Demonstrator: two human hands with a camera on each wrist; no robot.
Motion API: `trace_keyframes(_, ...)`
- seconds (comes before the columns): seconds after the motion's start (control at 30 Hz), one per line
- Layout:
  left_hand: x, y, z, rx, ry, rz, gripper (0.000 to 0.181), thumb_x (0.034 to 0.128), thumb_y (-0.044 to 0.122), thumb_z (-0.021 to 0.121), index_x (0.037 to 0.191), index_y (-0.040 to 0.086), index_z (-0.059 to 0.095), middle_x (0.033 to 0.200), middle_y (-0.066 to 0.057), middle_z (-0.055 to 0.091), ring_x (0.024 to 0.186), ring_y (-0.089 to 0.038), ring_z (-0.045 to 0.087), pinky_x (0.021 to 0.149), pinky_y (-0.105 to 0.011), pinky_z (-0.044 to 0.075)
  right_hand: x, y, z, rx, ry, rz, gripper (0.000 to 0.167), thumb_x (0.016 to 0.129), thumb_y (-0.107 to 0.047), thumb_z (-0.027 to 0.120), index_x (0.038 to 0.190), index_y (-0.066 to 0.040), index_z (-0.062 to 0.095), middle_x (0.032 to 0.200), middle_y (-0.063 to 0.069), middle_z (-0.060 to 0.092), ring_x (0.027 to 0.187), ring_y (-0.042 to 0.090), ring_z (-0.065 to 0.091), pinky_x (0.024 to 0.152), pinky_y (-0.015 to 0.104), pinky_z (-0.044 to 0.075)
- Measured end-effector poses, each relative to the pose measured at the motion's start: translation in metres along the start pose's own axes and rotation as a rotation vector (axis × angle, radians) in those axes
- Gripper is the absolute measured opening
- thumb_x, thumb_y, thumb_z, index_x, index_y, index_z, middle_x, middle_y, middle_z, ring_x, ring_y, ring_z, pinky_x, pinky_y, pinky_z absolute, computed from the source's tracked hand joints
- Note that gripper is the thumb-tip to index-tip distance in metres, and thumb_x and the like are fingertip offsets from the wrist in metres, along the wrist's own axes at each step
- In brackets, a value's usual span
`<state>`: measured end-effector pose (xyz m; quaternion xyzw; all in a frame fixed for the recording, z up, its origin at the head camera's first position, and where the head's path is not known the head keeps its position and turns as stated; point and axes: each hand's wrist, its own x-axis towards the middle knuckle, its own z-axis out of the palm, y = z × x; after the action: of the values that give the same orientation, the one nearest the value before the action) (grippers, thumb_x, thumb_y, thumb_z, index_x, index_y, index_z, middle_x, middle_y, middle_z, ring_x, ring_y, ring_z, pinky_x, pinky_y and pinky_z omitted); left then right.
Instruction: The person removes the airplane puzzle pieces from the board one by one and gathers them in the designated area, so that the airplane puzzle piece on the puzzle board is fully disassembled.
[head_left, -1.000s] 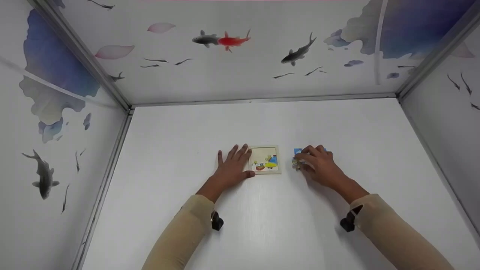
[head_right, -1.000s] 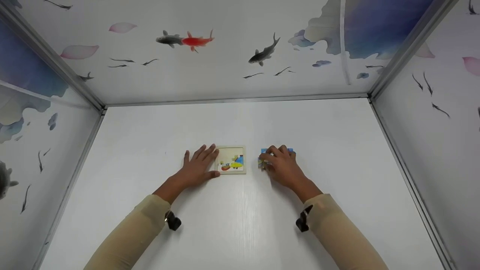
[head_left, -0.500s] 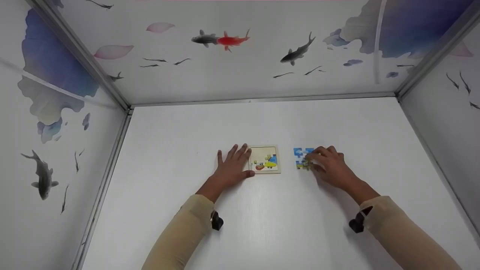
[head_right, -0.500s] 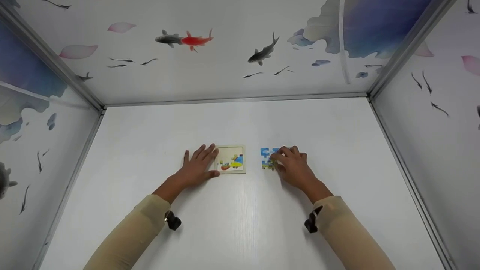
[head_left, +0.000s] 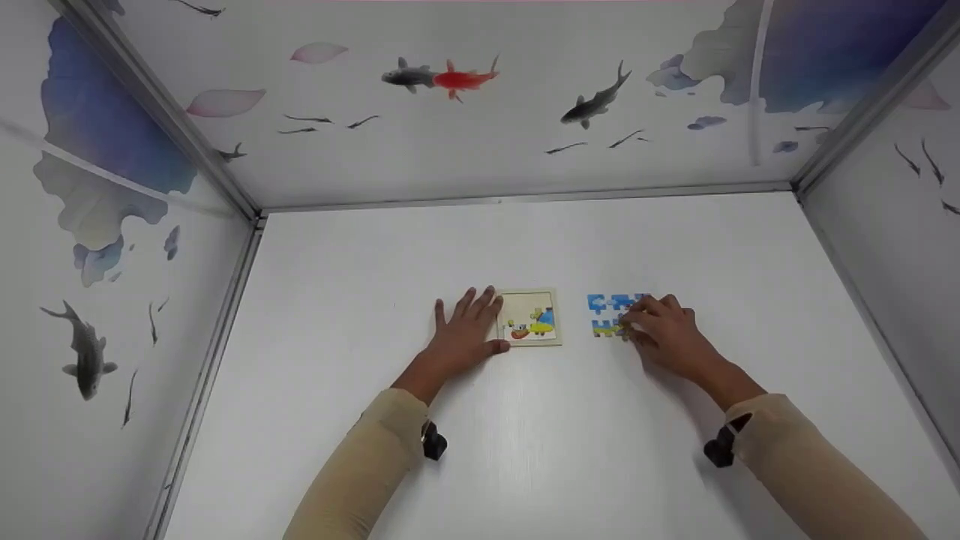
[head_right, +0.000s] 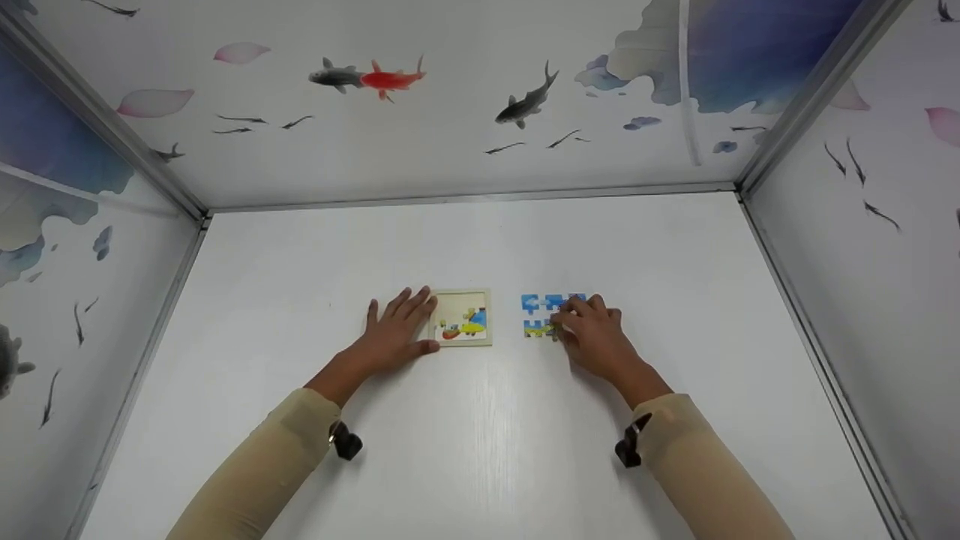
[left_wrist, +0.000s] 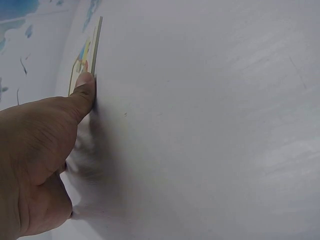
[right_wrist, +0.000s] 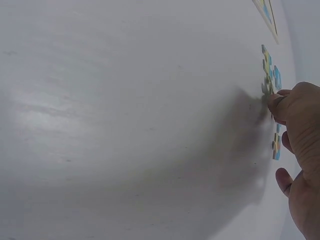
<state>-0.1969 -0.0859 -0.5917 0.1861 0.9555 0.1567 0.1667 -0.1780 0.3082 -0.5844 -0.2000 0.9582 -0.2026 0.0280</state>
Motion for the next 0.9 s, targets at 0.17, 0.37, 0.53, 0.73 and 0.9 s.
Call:
trace_keyframes(0.17,-0.0005,0.0013,0.0005,-0.002,-0.004,-0.014,0.092,0.1075,0.067,0.057,0.180,0.024,0.019,0.189,0.002,0.010,0.176,-0.030,0.005,0.134,-0.078,0.001,-0.0006,0.0009,0.0010,-0.007,0.006,-0.010,0.028,0.102,-0.005,0.078,0.129,-0.014,0.080,0.135,0.011,0.067,0.121,0.037,0.054,0.096,0.065,0.042)
trace_keyframes(0.37,-0.0002,0.0008,0.0015,0.000,0.000,-0.012,0.092,0.1079,0.067,0.057,0.180,0.024,0.018,0.189,0.002,0.009,0.177,-0.030,0.004,0.134,-0.077,0.001,0.0004,0.0015,0.0009,-0.008,-0.009,0.009,0.027,0.103,-0.009,0.078,0.129,-0.014,0.080,0.135,0.010,0.067,0.123,0.037,0.053,0.098,0.064,0.041)
trace_keyframes(0.53,0.0008,0.0005,0.0021,-0.003,0.002,-0.010,0.092,0.1080,0.066,0.057,0.180,0.023,0.019,0.189,0.002,0.009,0.176,-0.030,0.004,0.134,-0.077,0.001,0.0004,0.0014,0.0002,0.000,-0.010,0.013,0.027,0.103,-0.009,0.078,0.129,-0.014,0.080,0.135,0.010,0.067,0.123,0.037,0.053,0.097,0.065,0.042)
trace_keyframes(0.73,0.0016,0.0006,0.0015,0.010,-0.001,-0.011,0.092,0.1081,0.067,0.057,0.180,0.024,0.018,0.189,0.002,0.009,0.176,-0.030,0.004,0.134,-0.077,0.001,-0.0003,0.0023,0.0007,0.013,0.011,0.005,0.027,0.102,-0.007,0.078,0.128,-0.014,0.081,0.133,0.011,0.068,0.121,0.037,0.054,0.094,0.061,0.042)
trace_keyframes(0.9,0.0011,0.0009,0.0018,0.005,-0.005,-0.014,0.092,0.1080,0.067,0.057,0.180,0.025,0.017,0.189,0.002,0.009,0.177,-0.029,0.003,0.134,-0.077,0.001,-0.0003,0.0034,0.0015,0.017,0.010,0.009,0.025,0.103,-0.007,0.078,0.127,-0.014,0.081,0.132,0.010,0.068,0.119,0.036,0.054,0.093,0.059,0.041)
